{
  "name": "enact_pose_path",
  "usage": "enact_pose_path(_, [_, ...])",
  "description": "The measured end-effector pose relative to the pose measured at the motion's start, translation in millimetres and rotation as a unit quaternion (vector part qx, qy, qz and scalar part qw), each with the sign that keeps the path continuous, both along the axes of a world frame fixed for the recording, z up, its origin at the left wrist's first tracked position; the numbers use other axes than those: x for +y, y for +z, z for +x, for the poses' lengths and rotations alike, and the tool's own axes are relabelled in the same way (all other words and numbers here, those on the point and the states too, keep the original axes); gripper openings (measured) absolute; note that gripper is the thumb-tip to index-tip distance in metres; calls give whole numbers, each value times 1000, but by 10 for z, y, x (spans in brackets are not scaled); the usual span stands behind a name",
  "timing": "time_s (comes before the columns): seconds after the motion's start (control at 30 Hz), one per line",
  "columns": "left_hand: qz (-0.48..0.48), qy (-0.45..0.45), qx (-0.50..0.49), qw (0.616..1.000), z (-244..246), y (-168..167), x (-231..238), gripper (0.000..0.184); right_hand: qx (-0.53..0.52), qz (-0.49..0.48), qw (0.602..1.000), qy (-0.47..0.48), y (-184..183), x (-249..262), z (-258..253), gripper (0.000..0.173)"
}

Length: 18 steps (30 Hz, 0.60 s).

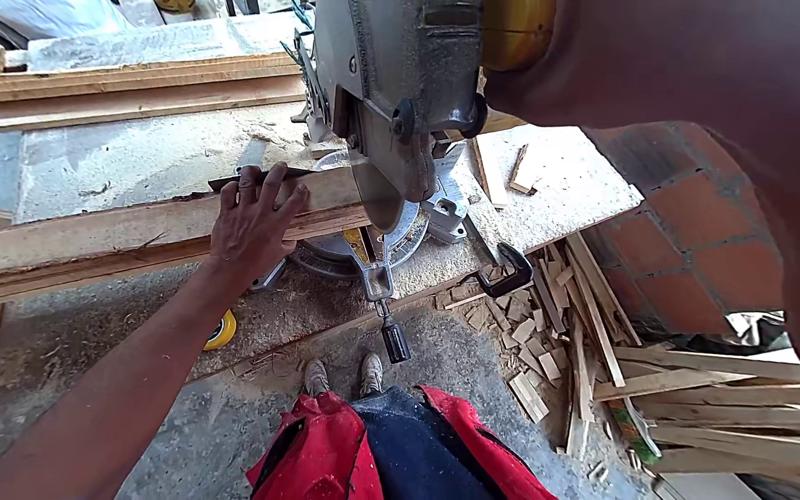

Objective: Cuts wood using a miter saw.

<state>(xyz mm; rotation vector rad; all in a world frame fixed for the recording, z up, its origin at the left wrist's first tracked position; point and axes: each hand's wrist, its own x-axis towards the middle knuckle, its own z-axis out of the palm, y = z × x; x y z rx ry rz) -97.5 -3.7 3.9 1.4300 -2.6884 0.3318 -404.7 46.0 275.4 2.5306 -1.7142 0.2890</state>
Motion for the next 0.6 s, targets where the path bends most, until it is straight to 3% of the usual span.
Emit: enact_pose_path(0.6, [22, 3, -8, 1000, 6, 44, 6, 100, 67, 2, 997, -41, -87, 170, 54, 35])
